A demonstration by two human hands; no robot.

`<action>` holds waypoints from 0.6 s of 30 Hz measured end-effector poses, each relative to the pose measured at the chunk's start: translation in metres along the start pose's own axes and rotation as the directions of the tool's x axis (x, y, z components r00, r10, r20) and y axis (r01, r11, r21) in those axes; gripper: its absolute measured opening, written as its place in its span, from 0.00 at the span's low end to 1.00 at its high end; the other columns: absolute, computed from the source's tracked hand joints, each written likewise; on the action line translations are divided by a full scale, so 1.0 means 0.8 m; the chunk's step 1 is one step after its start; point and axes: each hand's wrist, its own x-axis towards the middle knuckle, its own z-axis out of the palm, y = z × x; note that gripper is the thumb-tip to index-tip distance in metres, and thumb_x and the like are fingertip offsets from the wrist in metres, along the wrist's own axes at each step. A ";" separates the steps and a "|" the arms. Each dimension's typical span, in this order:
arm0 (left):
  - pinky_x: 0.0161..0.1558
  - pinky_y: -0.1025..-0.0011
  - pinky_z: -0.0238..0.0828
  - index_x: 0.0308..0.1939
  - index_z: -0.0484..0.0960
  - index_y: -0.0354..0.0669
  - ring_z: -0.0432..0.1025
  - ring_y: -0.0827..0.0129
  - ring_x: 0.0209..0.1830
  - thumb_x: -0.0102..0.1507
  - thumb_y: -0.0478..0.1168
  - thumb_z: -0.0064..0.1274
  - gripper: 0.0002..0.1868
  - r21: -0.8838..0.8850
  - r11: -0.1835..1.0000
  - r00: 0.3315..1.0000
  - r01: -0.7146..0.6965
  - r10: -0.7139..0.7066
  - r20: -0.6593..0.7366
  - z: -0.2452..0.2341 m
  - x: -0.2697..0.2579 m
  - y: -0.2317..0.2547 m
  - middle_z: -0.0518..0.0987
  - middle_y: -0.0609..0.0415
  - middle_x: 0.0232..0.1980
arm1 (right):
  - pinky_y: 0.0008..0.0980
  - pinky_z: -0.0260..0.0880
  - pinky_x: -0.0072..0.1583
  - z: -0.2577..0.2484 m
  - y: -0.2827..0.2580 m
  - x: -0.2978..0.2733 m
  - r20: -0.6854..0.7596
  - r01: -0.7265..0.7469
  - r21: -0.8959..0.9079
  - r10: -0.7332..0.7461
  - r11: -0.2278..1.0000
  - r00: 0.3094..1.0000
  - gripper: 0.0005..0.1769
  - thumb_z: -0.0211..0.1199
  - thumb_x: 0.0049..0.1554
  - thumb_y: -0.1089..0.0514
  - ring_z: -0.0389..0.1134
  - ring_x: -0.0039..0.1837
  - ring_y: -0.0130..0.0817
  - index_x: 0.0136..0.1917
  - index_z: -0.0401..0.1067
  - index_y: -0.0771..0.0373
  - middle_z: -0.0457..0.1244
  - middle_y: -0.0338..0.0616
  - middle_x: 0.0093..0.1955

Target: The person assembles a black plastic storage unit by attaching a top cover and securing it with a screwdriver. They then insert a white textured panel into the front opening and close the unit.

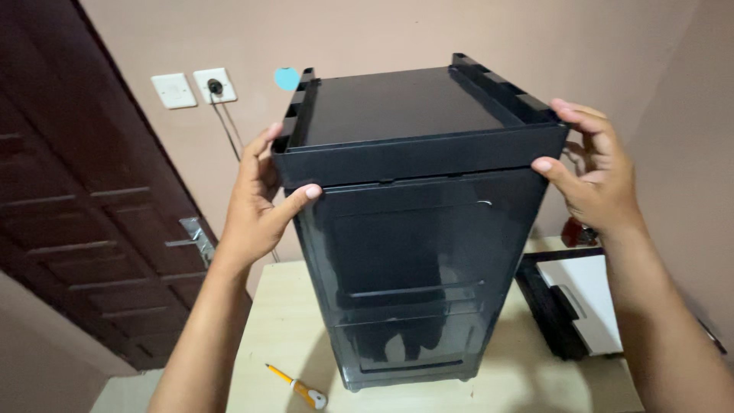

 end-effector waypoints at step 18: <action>0.81 0.66 0.46 0.83 0.41 0.35 0.51 0.57 0.85 0.77 0.47 0.38 0.37 0.140 0.990 0.970 0.029 0.005 -0.242 0.051 -0.036 -0.019 0.51 0.38 0.86 | 0.38 0.43 0.85 0.032 0.046 -0.033 -0.084 0.009 0.167 0.005 0.986 0.996 0.45 0.60 0.74 0.46 0.45 0.87 0.39 0.88 0.34 0.59 0.40 0.56 0.88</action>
